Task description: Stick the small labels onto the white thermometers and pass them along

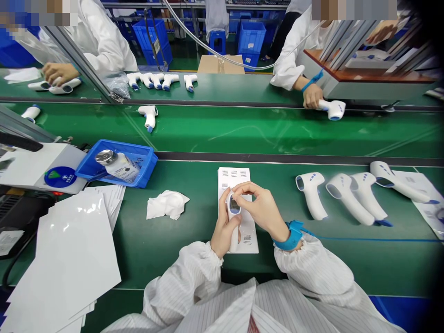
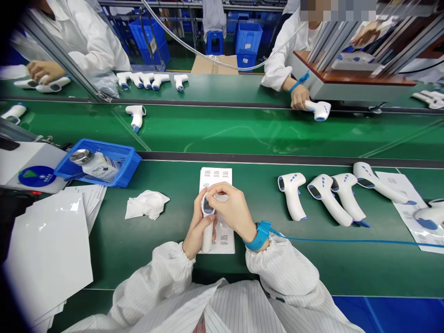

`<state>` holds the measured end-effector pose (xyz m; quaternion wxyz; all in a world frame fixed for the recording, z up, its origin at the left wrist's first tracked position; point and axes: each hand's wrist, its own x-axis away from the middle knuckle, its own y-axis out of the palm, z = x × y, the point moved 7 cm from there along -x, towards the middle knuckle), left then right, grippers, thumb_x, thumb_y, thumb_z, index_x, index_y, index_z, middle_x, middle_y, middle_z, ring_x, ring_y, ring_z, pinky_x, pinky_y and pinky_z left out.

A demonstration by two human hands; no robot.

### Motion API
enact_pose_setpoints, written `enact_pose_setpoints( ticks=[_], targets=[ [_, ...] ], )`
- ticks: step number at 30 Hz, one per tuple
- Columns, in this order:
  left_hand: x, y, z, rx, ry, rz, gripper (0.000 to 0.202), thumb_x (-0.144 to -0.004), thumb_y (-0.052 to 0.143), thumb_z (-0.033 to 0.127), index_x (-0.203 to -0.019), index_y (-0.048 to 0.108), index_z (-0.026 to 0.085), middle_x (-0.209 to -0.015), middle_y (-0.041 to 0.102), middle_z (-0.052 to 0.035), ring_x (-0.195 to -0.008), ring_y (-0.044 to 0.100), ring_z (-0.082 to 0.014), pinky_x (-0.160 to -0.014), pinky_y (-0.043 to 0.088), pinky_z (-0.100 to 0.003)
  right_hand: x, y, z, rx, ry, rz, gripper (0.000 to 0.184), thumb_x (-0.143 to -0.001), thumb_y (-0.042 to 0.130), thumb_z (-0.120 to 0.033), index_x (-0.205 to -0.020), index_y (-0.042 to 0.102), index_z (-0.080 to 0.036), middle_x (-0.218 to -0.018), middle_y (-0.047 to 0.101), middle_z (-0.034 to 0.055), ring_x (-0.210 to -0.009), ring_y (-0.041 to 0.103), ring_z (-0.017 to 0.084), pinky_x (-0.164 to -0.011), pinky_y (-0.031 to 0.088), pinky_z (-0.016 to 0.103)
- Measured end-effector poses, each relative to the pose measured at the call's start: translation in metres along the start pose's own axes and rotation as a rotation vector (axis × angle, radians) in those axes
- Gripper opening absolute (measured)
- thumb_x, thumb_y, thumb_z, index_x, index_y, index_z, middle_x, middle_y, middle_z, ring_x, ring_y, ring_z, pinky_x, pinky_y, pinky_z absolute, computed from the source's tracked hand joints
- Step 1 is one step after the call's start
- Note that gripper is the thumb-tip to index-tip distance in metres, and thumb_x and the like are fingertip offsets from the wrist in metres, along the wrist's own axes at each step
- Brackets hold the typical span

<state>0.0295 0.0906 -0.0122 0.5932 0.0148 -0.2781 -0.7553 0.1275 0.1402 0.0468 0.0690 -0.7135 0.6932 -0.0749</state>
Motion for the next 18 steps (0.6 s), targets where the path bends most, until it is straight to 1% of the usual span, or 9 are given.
enact_pose_setpoints(
  ticks=[2,4,8,18],
  targets=[
    [-0.0001,-0.001,-0.0022,0.014,-0.022,-0.001,0.063,-0.093,0.045,0.032,-0.148,0.015,0.036,-0.07,0.054,0.0044,-0.033,0.041,-0.005,-0.034,0.038,-0.02,-0.0005,0.0,0.0008,0.002,0.001,0.002,0.005,-0.074,0.065,-0.018,-0.069,0.065,-0.021,-0.09,0.07,0.0024,-0.086,0.064,0.018,-0.082,0.049,0.032],
    [-0.0006,-0.0026,-0.0045,0.001,-0.043,0.019,0.06,-0.094,0.04,0.035,-0.148,0.013,0.035,-0.06,0.048,0.0066,-0.032,0.04,-0.0063,-0.034,0.036,-0.02,-0.0011,0.0001,0.002,0.007,0.006,0.001,0.005,-0.074,0.065,-0.018,-0.069,0.065,-0.02,-0.09,0.07,0.0025,-0.085,0.064,0.018,-0.081,0.049,0.032],
    [-0.0014,-0.0038,-0.0061,-0.028,-0.055,0.044,0.059,-0.094,0.038,0.033,-0.148,0.014,0.036,-0.059,0.047,0.0067,-0.032,0.039,-0.007,-0.034,0.037,-0.021,-0.0025,0.0003,0.004,0.021,0.008,-0.008,0.005,-0.074,0.064,-0.019,-0.069,0.065,-0.02,-0.091,0.07,0.0025,-0.085,0.065,0.018,-0.081,0.049,0.033],
    [-0.0021,-0.004,-0.0056,-0.065,-0.052,0.048,0.06,-0.094,0.036,0.03,-0.149,0.012,0.033,-0.06,0.047,0.006,-0.032,0.039,-0.0073,-0.036,0.038,-0.021,-0.0035,0.0,0.0063,0.037,0.001,-0.012,0.004,-0.073,0.064,-0.02,-0.069,0.065,-0.02,-0.091,0.071,0.0028,-0.084,0.065,0.017,-0.08,0.051,0.032]
  ],
)
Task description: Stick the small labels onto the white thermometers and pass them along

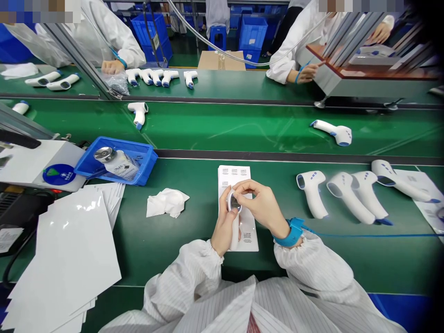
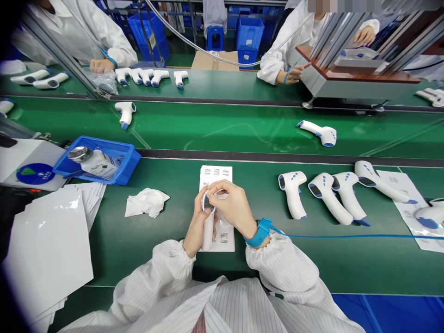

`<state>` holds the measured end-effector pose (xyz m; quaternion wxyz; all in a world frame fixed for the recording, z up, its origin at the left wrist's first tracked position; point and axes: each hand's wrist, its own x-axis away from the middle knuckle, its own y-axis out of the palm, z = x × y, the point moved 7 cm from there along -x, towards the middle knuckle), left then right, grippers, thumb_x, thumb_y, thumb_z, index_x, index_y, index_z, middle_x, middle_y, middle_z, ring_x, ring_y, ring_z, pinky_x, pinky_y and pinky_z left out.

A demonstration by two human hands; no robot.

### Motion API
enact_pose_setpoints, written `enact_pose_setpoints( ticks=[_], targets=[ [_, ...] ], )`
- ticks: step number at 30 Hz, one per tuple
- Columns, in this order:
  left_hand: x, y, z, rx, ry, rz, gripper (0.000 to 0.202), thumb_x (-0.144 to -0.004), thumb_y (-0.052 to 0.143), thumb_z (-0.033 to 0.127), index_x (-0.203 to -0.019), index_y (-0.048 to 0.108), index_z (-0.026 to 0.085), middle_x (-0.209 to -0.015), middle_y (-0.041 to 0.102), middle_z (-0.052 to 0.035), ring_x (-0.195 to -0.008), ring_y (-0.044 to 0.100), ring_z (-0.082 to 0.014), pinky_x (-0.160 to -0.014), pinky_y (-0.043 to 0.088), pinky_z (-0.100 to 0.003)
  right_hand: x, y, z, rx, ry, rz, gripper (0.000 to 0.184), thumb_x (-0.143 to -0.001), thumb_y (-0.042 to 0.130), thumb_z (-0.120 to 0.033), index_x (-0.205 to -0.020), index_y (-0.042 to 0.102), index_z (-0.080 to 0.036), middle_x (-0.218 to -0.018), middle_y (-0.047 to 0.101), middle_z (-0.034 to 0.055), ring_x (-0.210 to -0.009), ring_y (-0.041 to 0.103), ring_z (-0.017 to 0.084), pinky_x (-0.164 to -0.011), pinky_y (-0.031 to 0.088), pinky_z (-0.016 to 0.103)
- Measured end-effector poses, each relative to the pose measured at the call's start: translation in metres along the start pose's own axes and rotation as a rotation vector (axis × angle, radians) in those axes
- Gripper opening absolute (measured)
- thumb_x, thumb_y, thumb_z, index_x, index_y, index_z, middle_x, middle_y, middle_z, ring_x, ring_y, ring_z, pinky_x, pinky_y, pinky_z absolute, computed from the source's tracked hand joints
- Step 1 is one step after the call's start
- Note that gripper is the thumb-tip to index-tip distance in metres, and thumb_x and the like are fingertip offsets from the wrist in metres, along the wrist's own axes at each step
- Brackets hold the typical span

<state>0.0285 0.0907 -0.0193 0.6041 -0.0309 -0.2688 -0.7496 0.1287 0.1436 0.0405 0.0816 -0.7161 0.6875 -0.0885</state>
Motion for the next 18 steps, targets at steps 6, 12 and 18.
enact_pose_setpoints(
  ticks=[6,12,18],
  targets=[
    [0.001,0.0,0.003,0.004,0.023,0.016,0.056,-0.094,0.039,0.031,-0.146,0.019,0.034,-0.079,0.057,0.0007,-0.037,0.041,-0.0059,-0.036,0.039,-0.021,0.0,0.0,-0.002,0.019,-0.008,0.004,0.004,-0.073,0.064,-0.021,-0.07,0.064,-0.02,-0.09,0.071,0.0031,-0.082,0.065,0.017,-0.079,0.052,0.033],
    [-0.007,0.0,0.016,-0.049,-0.001,0.124,0.037,-0.094,0.041,0.044,-0.127,0.04,0.031,-0.124,0.051,-0.0074,-0.07,0.057,-0.0128,-0.046,0.054,-0.023,0.0,-0.001,-0.004,0.076,-0.025,0.022,0.003,-0.073,0.063,-0.02,-0.07,0.063,-0.021,-0.089,0.07,0.0031,-0.083,0.064,0.018,-0.08,0.051,0.035],
    [-0.002,0.001,0.043,-0.109,0.103,0.171,0.029,-0.094,0.043,0.038,-0.122,0.044,0.03,-0.113,0.053,-0.0049,-0.082,0.059,-0.0164,-0.053,0.056,-0.024,0.004,-0.011,-0.007,-0.176,0.053,0.016,0.014,-0.082,0.064,-0.035,-0.085,0.063,-0.021,-0.096,0.069,0.004,-0.087,0.064,0.018,-0.079,0.052,0.033]
  ],
)
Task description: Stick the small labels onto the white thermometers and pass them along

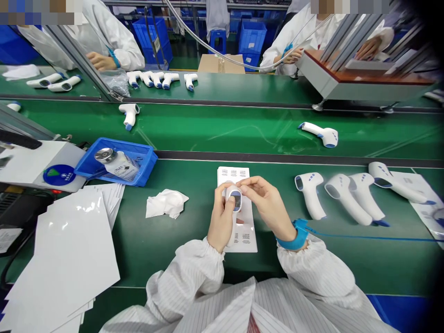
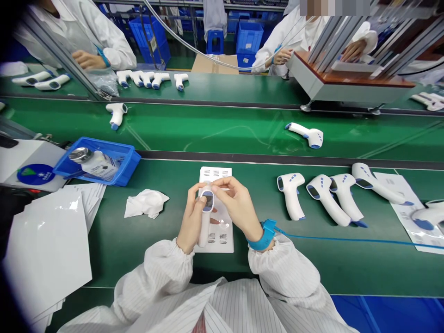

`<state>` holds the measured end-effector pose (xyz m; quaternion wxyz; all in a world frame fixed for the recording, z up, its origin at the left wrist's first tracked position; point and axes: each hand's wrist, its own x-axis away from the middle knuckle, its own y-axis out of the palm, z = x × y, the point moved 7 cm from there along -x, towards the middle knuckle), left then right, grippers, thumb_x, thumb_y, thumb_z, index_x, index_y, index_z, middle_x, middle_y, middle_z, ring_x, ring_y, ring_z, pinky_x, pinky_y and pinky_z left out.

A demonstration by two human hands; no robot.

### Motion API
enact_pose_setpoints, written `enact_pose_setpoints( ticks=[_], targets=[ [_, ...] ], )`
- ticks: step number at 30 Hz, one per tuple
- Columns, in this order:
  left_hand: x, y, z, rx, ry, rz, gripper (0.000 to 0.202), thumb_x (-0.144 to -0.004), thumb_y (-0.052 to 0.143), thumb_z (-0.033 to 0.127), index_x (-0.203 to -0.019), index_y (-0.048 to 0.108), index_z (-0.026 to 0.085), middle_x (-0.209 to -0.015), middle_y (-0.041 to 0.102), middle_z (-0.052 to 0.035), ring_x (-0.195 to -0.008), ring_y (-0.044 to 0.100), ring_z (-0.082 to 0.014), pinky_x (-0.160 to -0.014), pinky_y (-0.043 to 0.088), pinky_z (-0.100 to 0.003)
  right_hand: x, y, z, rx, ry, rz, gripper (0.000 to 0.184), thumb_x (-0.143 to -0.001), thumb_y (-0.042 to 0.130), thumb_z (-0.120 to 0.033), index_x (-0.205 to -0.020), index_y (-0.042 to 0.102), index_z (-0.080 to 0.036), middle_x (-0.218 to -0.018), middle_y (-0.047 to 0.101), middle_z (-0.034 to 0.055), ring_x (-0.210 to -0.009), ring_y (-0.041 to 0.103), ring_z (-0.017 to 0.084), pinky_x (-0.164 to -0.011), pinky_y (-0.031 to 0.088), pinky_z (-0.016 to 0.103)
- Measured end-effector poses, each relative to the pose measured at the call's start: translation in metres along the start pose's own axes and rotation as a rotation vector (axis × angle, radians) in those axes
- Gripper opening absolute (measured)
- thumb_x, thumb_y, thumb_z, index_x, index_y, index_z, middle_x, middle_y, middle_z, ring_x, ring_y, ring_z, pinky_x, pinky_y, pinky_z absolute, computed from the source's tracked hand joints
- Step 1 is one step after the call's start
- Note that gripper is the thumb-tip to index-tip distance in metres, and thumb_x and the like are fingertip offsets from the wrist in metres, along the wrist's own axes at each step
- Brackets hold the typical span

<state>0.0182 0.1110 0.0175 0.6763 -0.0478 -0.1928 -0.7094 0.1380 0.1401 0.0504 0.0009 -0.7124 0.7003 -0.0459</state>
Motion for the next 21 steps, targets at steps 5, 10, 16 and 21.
enact_pose_setpoints(
  ticks=[5,10,16,21],
  targets=[
    [0.01,-0.008,0.028,-0.159,0.183,0.056,0.032,-0.094,0.045,0.034,-0.126,0.043,0.032,-0.114,0.055,-0.0046,-0.092,0.058,-0.0181,-0.066,0.054,-0.026,0.009,0.002,-0.016,0.018,-0.053,-0.041,0.016,-0.085,0.062,-0.037,-0.085,0.064,-0.022,-0.099,0.065,0.0037,-0.089,0.062,0.017,-0.079,0.051,0.031],
    [0.015,-0.011,0.038,-0.322,0.326,0.12,0.034,-0.094,0.046,0.029,-0.127,0.043,0.029,-0.125,0.053,-0.006,-0.099,0.057,-0.0191,-0.078,0.051,-0.031,0.011,0.004,-0.03,0.087,-0.164,0.014,0.015,-0.08,0.069,-0.032,-0.071,0.063,-0.022,-0.093,0.062,0.0039,-0.09,0.06,0.019,-0.075,0.052,0.031],
    [0.017,-0.015,0.039,-0.402,0.411,0.166,0.036,-0.094,0.046,0.028,-0.13,0.041,0.028,-0.13,0.05,-0.0066,-0.109,0.054,-0.0209,-0.09,0.046,-0.036,0.023,0.007,-0.042,0.213,-0.23,0.003,0.011,-0.084,0.064,-0.027,-0.075,0.059,-0.022,-0.078,0.065,0.0008,-0.075,0.063,0.016,-0.072,0.051,0.031],
    [0.015,-0.018,0.042,-0.444,0.406,0.178,0.035,-0.094,0.045,0.028,-0.129,0.042,0.028,-0.129,0.05,-0.0064,-0.109,0.054,-0.0212,-0.091,0.045,-0.036,0.029,0.013,-0.038,0.336,-0.114,-0.039,0.021,-0.081,0.065,-0.026,-0.098,0.052,-0.025,-0.084,0.07,-0.0005,-0.076,0.068,0.017,-0.072,0.054,0.032]
  ],
)
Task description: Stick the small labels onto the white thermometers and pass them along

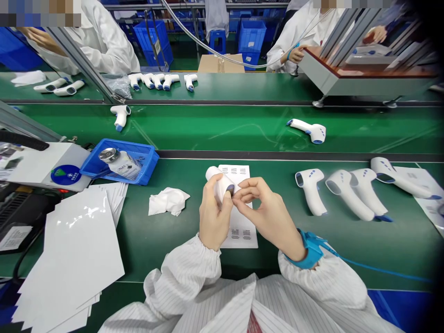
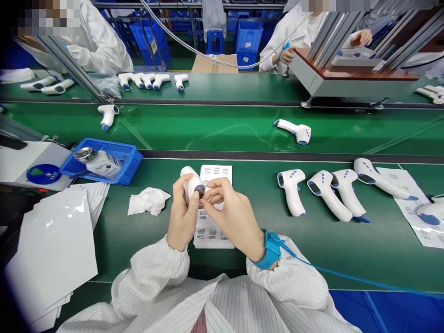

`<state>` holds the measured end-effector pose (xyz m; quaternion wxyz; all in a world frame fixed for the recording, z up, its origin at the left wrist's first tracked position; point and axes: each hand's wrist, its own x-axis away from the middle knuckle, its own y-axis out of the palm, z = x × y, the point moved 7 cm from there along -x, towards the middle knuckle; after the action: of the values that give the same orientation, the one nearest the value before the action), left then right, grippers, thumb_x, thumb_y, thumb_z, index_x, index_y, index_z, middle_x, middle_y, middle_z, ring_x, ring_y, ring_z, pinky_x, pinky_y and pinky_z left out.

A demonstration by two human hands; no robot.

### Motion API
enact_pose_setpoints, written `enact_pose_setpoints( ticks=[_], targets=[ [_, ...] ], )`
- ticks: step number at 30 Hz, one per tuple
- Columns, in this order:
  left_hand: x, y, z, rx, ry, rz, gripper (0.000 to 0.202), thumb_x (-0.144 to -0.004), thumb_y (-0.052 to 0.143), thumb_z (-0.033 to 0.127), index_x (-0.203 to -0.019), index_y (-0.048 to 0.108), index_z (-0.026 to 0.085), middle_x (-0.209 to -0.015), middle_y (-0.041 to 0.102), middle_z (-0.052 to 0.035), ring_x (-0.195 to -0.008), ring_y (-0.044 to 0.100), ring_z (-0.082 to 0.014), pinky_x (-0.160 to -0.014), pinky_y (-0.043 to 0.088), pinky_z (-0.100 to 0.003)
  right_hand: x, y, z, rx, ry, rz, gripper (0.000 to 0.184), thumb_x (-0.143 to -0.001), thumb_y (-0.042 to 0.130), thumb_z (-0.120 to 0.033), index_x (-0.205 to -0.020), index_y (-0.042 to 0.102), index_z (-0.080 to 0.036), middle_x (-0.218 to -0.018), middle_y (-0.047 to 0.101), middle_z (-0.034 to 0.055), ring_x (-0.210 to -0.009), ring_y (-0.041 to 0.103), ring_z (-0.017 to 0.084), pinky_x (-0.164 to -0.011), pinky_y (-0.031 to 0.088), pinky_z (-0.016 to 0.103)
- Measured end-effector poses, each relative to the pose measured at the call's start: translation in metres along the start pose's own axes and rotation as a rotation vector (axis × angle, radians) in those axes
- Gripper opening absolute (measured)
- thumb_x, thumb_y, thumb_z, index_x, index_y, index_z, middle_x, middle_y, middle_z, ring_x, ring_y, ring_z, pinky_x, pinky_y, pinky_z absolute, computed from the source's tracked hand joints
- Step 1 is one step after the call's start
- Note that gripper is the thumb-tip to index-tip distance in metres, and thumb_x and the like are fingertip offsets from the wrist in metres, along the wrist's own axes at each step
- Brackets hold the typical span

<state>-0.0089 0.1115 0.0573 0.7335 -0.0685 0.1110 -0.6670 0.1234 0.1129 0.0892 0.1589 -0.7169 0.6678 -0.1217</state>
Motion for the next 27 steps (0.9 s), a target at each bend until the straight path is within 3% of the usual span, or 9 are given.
enact_pose_setpoints(
  ticks=[5,9,11,13,15,19,21,23,27],
  targets=[
    [0.0,0.0,-0.001,0.029,-0.062,-0.035,0.033,-0.093,0.045,0.028,-0.126,0.044,0.029,-0.114,0.055,-0.005,-0.092,0.057,-0.0182,-0.078,0.049,-0.032,-0.01,0.009,0.01,-0.333,0.144,-0.155,0.022,-0.077,0.066,-0.028,-0.09,0.049,-0.024,-0.073,0.064,-0.0038,-0.061,0.063,0.013,-0.059,0.052,0.028],
    [-0.002,0.004,-0.009,0.224,-0.259,-0.13,0.035,-0.093,0.045,0.037,-0.127,0.042,0.031,-0.092,0.054,-0.0029,-0.073,0.056,-0.0158,-0.054,0.049,-0.025,-0.015,0.012,0.022,-0.45,0.251,-0.193,0.029,-0.076,0.068,-0.036,-0.091,0.047,-0.022,-0.06,0.058,-0.0072,-0.046,0.053,0.01,-0.049,0.047,0.026],
    [-0.002,0.008,-0.01,0.366,-0.361,-0.196,0.037,-0.091,0.046,0.038,-0.127,0.039,0.032,-0.088,0.052,-0.0019,-0.069,0.056,-0.0154,-0.048,0.049,-0.024,-0.017,0.003,0.021,-0.344,0.165,-0.058,0.027,-0.079,0.066,-0.039,-0.093,0.049,-0.022,-0.07,0.062,-0.0031,-0.057,0.058,0.013,-0.055,0.049,0.028],
    [0.0,0.012,-0.006,0.46,-0.398,-0.267,0.043,-0.087,0.051,0.033,-0.128,0.036,0.033,-0.089,0.053,-0.0008,-0.063,0.054,-0.0126,-0.048,0.049,-0.024,-0.016,-0.003,0.012,-0.214,0.0,0.061,0.027,-0.079,0.067,-0.036,-0.098,0.053,-0.023,-0.094,0.064,0.0034,-0.086,0.063,0.018,-0.072,0.053,0.033],
    [0.002,0.014,0.001,0.493,-0.375,-0.324,0.053,-0.082,0.056,0.024,-0.13,0.034,0.033,-0.091,0.054,0.0001,-0.059,0.052,-0.0095,-0.051,0.05,-0.024,-0.013,-0.001,0.0,-0.124,-0.149,0.079,0.029,-0.078,0.069,-0.031,-0.103,0.055,-0.025,-0.112,0.06,0.0057,-0.108,0.057,0.022,-0.089,0.05,0.038],
    [0.009,0.014,0.01,0.44,-0.3,-0.348,0.074,-0.067,0.056,0.005,-0.133,0.035,0.033,-0.087,0.054,0.0009,-0.057,0.05,-0.0084,-0.049,0.047,-0.022,-0.011,-0.001,-0.015,-0.057,-0.271,0.125,0.017,-0.082,0.068,-0.026,-0.098,0.061,-0.027,-0.103,0.064,0.0034,-0.102,0.06,0.021,-0.09,0.049,0.038],
    [0.012,0.014,0.01,0.399,-0.294,-0.33,0.077,-0.064,0.054,0.002,-0.132,0.036,0.033,-0.086,0.054,0.001,-0.055,0.047,-0.0078,-0.047,0.044,-0.021,-0.01,-0.006,-0.02,-0.036,-0.301,0.179,0.006,-0.086,0.064,-0.024,-0.091,0.064,-0.027,-0.095,0.067,0.002,-0.095,0.062,0.02,-0.087,0.049,0.037],
    [0.013,0.013,0.01,0.374,-0.298,-0.311,0.077,-0.064,0.053,0.001,-0.132,0.037,0.033,-0.089,0.055,0.0,-0.056,0.048,-0.0082,-0.046,0.043,-0.022,-0.01,-0.009,-0.023,-0.028,-0.308,0.203,0.008,-0.089,0.06,-0.023,-0.087,0.066,-0.027,-0.091,0.069,0.0012,-0.092,0.064,0.02,-0.086,0.05,0.038],
    [0.012,0.013,0.006,0.378,-0.321,-0.29,0.077,-0.063,0.053,0.001,-0.131,0.036,0.033,-0.091,0.055,-0.0007,-0.056,0.049,-0.009,-0.046,0.043,-0.022,-0.012,-0.004,-0.017,-0.122,-0.236,0.115,0.008,-0.09,0.056,-0.023,-0.092,0.064,-0.026,-0.098,0.068,0.0025,-0.099,0.063,0.021,-0.092,0.049,0.039]
  ],
)
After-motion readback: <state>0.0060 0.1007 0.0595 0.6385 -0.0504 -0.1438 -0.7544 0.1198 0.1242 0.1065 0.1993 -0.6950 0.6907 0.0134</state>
